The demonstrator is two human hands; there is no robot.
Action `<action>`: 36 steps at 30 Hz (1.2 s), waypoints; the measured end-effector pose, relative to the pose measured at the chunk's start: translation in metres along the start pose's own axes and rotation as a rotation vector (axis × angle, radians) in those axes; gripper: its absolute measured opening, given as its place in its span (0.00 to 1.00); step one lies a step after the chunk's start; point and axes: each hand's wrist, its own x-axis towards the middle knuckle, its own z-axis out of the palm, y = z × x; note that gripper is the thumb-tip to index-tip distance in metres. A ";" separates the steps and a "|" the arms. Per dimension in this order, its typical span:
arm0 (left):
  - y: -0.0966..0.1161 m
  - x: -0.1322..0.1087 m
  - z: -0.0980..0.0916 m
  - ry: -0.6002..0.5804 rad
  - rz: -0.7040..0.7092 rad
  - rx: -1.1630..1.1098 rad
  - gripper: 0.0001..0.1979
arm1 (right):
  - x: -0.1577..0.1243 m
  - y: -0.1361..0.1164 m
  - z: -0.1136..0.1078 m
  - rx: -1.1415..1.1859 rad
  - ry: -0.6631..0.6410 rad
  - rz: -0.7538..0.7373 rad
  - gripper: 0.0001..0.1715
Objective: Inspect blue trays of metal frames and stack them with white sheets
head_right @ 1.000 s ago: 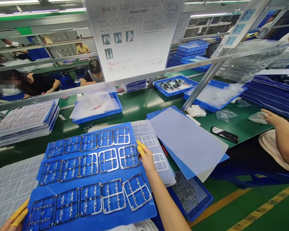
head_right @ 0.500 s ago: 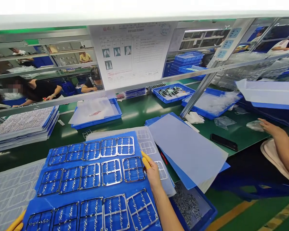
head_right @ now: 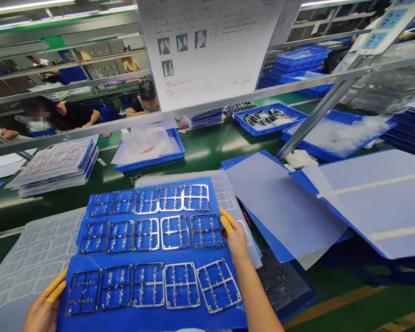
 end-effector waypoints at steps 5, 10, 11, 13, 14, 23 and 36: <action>0.001 -0.006 0.007 0.045 -0.034 -0.010 0.34 | -0.004 -0.005 0.001 0.020 0.020 0.006 0.33; -0.004 -0.006 0.004 0.034 -0.021 -0.018 0.37 | -0.002 0.003 -0.006 0.044 0.007 0.033 0.34; -0.004 -0.007 0.004 0.032 -0.018 -0.020 0.36 | -0.001 0.004 -0.007 0.047 0.009 0.035 0.34; -0.004 -0.009 0.005 0.026 -0.010 -0.028 0.33 | 0.000 0.007 -0.008 0.031 0.016 0.024 0.34; -0.003 -0.010 0.005 0.031 -0.003 -0.033 0.31 | 0.001 0.008 -0.009 0.016 0.019 0.013 0.34; 0.008 -0.020 0.011 0.000 0.008 0.018 0.23 | 0.000 0.007 -0.006 0.042 -0.025 0.045 0.36; -0.015 0.013 -0.013 0.024 -0.113 -0.005 0.27 | 0.007 0.009 -0.012 0.002 -0.042 0.027 0.33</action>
